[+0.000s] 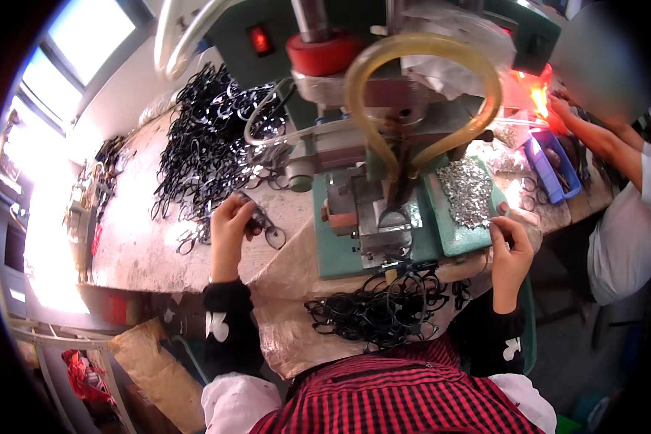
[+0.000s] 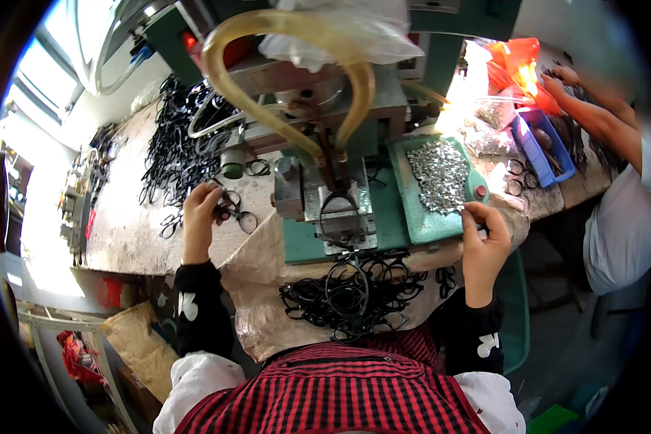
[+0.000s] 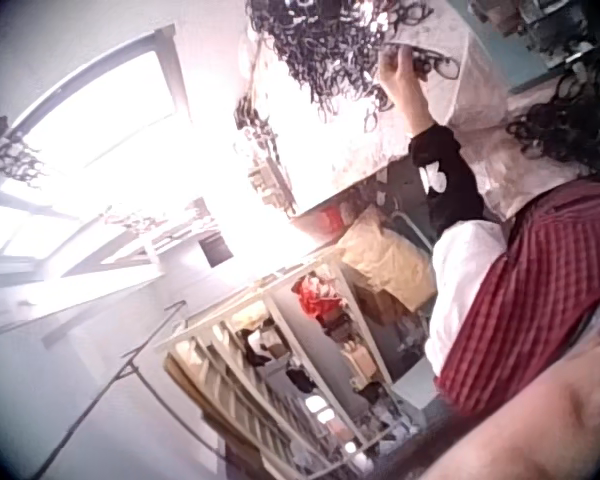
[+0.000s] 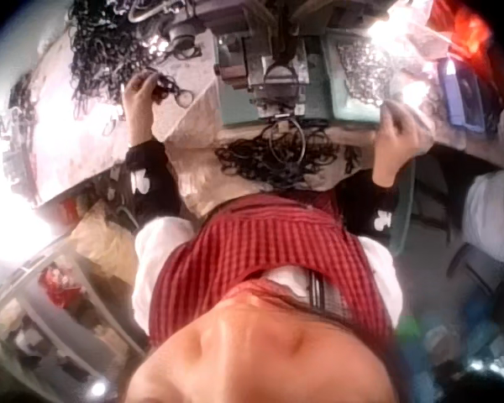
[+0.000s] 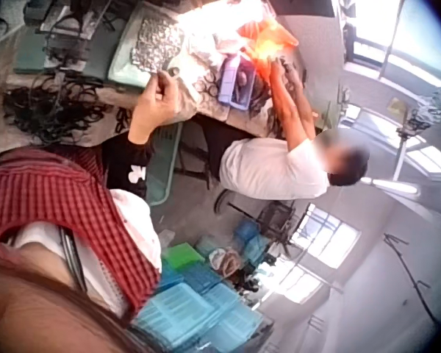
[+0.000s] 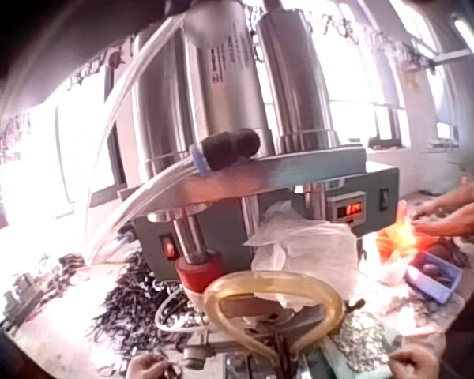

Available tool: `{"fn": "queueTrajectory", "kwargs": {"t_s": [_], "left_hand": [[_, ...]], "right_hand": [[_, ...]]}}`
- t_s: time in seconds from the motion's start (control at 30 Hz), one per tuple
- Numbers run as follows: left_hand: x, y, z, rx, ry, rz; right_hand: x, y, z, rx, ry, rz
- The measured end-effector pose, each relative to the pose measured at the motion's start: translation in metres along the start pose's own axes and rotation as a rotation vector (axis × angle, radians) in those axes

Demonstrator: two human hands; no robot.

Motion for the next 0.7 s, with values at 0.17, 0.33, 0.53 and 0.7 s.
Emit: {"fn": "queueTrajectory", "kwargs": {"t_s": [0.17, 0.33, 0.53, 0.7], "left_hand": [[-0.022, 0.014, 0.001, -0.556, -0.053, 0.096], [-0.023, 0.01, 0.051, -0.645, -0.02, 0.083], [-0.061, 0.025, 0.042, -0.638, 0.1, 0.197], [-0.137, 0.207, 0.051, -0.359, -0.031, 1.033]], "right_hand": [[0.008, -0.108, 0.064, 0.139, -0.354, -0.343], [0.013, -0.124, 0.115, 0.468, -0.353, -0.177], [-0.002, -0.118, 0.123, 0.529, -0.286, -0.068], [-0.005, -0.128, 0.136, 0.787, -0.408, 0.08]]}}
Point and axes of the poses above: each hand's wrist, its own x-axis towards the middle knuckle, its own z-axis out of the palm, y = z × x, the point moved 8 cm from there along x, towards the middle knuckle, and after that the axes turned 5 degrees about x, right-handed, at the moved point
